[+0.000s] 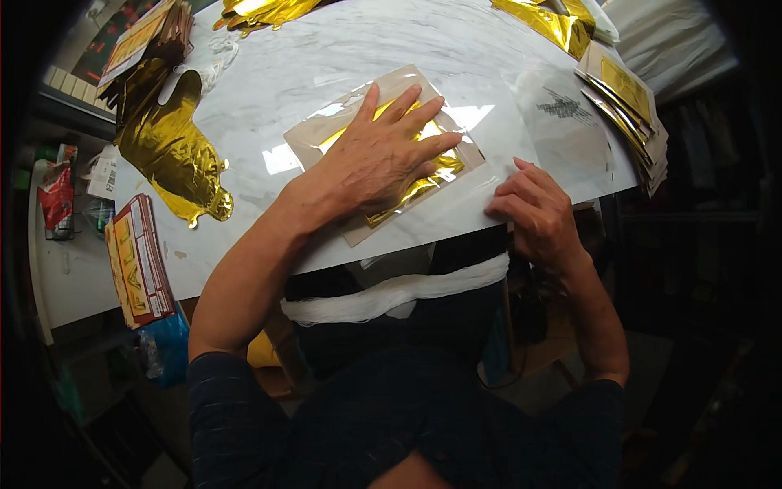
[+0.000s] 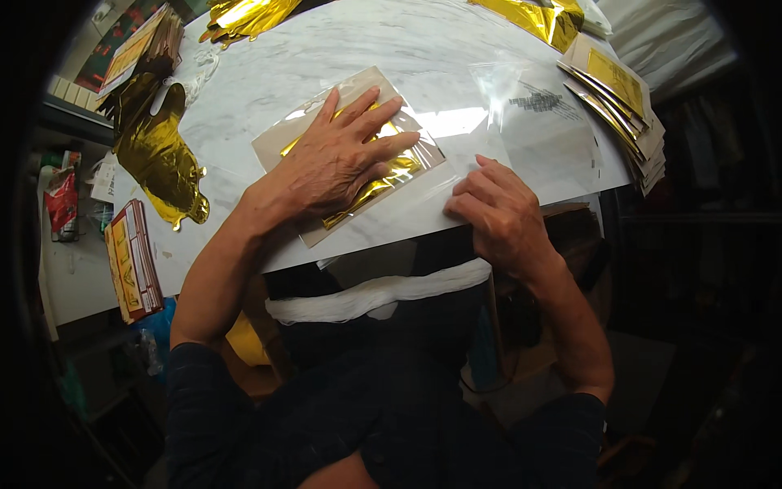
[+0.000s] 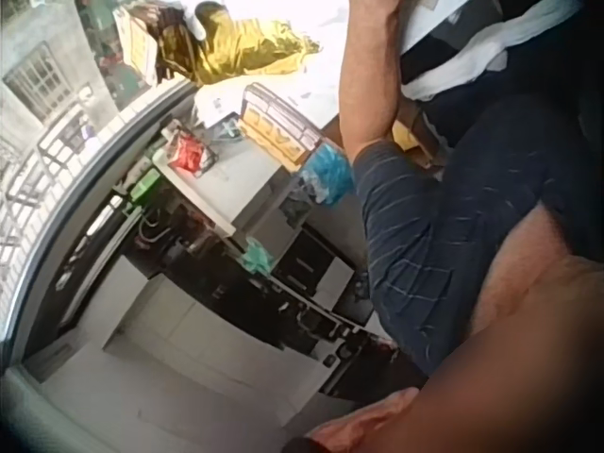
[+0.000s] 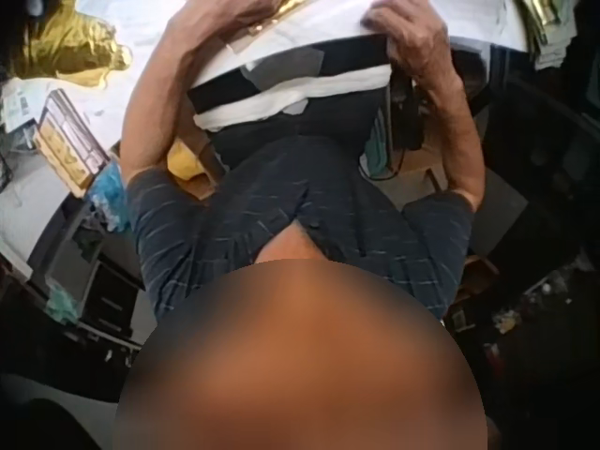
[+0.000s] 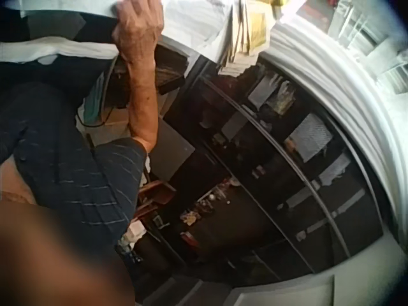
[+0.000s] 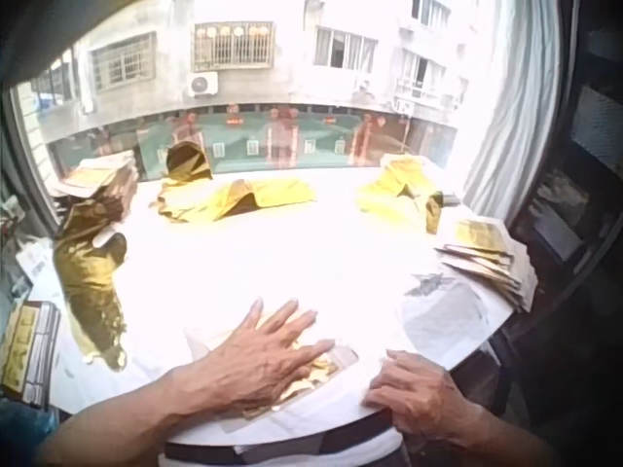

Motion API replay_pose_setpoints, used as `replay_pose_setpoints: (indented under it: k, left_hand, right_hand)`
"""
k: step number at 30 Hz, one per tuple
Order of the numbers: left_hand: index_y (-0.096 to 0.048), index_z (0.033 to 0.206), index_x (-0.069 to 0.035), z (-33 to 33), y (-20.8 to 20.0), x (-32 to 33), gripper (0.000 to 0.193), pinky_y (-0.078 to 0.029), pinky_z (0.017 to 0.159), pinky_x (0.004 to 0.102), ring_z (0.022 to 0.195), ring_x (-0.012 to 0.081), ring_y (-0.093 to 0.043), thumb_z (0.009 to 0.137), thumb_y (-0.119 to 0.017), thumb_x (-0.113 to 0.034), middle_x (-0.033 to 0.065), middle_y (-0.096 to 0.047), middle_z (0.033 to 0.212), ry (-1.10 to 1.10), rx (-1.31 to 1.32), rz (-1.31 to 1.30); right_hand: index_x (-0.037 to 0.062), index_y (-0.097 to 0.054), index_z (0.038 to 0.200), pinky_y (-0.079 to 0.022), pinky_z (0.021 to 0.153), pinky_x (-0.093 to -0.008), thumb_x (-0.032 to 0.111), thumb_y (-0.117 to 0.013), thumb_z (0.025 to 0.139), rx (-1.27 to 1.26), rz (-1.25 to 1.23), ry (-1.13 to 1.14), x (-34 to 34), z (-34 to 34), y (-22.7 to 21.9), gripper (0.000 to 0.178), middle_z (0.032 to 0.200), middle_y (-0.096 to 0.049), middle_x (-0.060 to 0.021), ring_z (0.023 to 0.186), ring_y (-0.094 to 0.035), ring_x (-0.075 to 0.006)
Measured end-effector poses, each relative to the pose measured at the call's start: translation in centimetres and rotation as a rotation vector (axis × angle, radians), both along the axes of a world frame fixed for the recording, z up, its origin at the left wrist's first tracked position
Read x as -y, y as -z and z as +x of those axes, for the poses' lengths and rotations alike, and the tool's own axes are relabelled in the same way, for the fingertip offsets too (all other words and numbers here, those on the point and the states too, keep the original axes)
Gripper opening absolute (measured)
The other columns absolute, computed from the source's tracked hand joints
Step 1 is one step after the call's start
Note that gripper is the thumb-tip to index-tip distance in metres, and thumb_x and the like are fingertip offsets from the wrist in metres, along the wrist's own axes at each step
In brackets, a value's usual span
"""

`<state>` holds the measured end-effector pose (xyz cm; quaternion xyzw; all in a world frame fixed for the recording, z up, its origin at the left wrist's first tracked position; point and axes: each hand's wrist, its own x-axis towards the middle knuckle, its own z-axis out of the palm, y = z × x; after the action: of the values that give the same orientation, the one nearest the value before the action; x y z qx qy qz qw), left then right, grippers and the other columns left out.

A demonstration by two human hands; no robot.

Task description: Folding a gold foil balloon and placing it inside a plastic sleeve with a cardboard backing.

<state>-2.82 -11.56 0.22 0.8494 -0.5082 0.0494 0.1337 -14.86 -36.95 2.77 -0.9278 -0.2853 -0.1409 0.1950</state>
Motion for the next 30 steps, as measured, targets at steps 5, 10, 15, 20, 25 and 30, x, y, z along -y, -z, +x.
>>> replay_pose_setpoints:
  k: [5, 10, 15, 20, 25, 30]
  left_hand:
    - [-0.056, 0.149, -0.021, -0.1, -0.2, 0.0, 0.045, -0.018, 0.127, 0.0630, 0.155, 0.0376, -0.030, 0.105, -0.057, -0.026, 0.0157, -0.041, 0.161, 0.007, -0.050, -0.004]
    - [-0.056, 0.150, -0.022, 0.0, 0.2, -0.2, 0.045, -0.018, 0.127, 0.0622, 0.155, 0.0363, -0.030, 0.105, -0.056, -0.028, 0.0147, -0.040, 0.162, -0.011, -0.027, 0.002]
    - [-0.056, 0.150, -0.024, 0.0, 0.1, 0.0, 0.045, -0.018, 0.128, 0.0619, 0.155, 0.0353, -0.031, 0.105, -0.057, -0.031, 0.0139, -0.041, 0.162, -0.006, -0.052, -0.007]
    - [-0.057, 0.149, -0.025, 0.0, 0.7, -0.2, 0.045, -0.018, 0.128, 0.0618, 0.155, 0.0350, -0.031, 0.104, -0.058, -0.031, 0.0136, -0.041, 0.163, -0.010, -0.011, -0.007]
    - [-0.057, 0.149, -0.026, 0.1, 0.9, -0.1, 0.045, -0.019, 0.127, 0.0626, 0.154, 0.0348, -0.032, 0.104, -0.057, -0.032, 0.0136, -0.042, 0.161, 0.001, -0.013, -0.042]
    - [-0.057, 0.148, -0.026, -0.1, 1.3, -0.1, 0.044, -0.021, 0.127, 0.0634, 0.154, 0.0349, -0.032, 0.104, -0.058, -0.033, 0.0137, -0.042, 0.161, -0.014, 0.005, -0.044]
  right_hand:
    - [0.0037, -0.064, 0.078, -0.059, 0.091, -0.0432, -0.016, -0.060, 0.067, -0.163, 0.183, -0.036, 1.5, -0.7, -0.7, 0.023, 0.083, -0.067, -0.0073, 0.084, -0.068, -0.0313]
    - [0.0021, -0.067, 0.089, -0.052, 0.104, -0.0486, -0.015, -0.057, 0.070, -0.077, 0.188, 0.037, -0.4, 1.3, -0.3, 0.027, 0.089, -0.071, -0.0088, 0.088, -0.068, -0.0326]
    - [0.0025, -0.069, 0.095, -0.054, 0.101, -0.0482, -0.015, -0.062, 0.072, -0.276, 0.107, -0.107, 2.1, 0.3, -1.2, 0.029, 0.089, -0.069, -0.0095, 0.090, -0.068, -0.0319]
    - [0.0054, -0.069, 0.096, -0.050, 0.076, -0.0393, 0.004, -0.081, 0.079, -0.233, 0.147, 0.033, 0.5, 2.5, -0.2, 0.021, 0.093, -0.067, -0.0086, 0.088, -0.064, -0.0303]
    - [0.0065, -0.066, 0.092, -0.046, 0.077, -0.0400, 0.013, -0.080, 0.084, -0.232, -0.016, -0.030, 0.4, 4.2, -0.2, 0.017, 0.088, -0.061, -0.0080, 0.084, -0.060, -0.0290]
    - [0.0061, -0.059, 0.086, -0.045, 0.081, -0.0400, 0.013, -0.076, 0.087, -0.194, -0.177, -0.082, -0.2, 3.7, -0.9, 0.019, 0.086, -0.056, -0.0085, 0.086, -0.059, -0.0283]
